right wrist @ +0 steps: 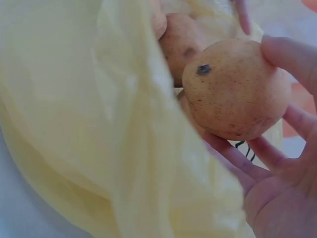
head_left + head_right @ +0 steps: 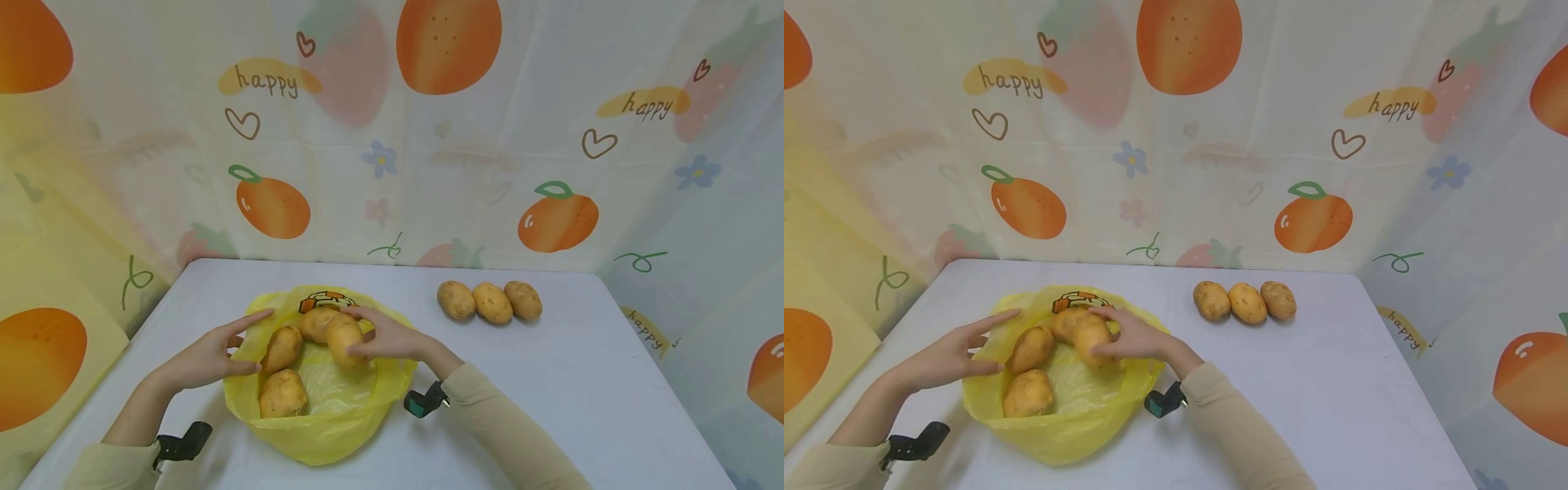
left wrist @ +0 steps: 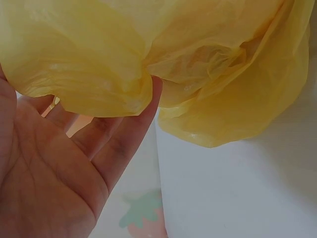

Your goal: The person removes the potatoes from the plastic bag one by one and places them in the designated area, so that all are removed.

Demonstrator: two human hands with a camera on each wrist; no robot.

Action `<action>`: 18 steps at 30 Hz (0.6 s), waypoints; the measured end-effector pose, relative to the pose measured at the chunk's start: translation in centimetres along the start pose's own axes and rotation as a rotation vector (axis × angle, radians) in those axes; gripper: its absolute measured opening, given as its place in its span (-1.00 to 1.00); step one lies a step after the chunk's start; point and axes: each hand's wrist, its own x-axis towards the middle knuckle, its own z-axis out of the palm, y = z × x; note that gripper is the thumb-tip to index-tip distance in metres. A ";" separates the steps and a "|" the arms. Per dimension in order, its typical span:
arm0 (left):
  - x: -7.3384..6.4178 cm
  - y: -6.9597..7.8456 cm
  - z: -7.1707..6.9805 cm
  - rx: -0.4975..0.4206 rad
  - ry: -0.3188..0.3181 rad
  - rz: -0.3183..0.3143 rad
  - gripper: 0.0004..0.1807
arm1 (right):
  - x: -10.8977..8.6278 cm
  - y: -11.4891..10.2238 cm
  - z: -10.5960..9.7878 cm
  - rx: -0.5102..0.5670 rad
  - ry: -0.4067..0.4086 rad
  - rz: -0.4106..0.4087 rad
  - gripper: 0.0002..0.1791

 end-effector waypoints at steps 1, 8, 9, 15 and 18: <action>0.0 0.0 0.0 0.000 -0.001 -0.001 -0.11 | -0.1 0.0 -0.1 0.003 0.009 -0.006 -0.19; 0.1 0.0 0.0 -0.002 -0.002 0.005 -0.12 | -1.3 -0.3 -0.8 0.053 0.066 -0.031 -0.20; 0.1 0.0 0.0 -0.002 -0.002 0.005 -0.12 | -1.5 -0.3 -0.9 0.063 0.072 -0.035 -0.21; 0.1 0.1 0.0 0.001 0.001 0.003 -0.12 | -2.3 0.1 -1.5 0.101 0.126 -0.031 -0.22; 0.0 0.3 0.0 0.004 0.004 -0.002 -0.12 | -2.9 0.2 -1.9 0.074 0.156 -0.026 -0.23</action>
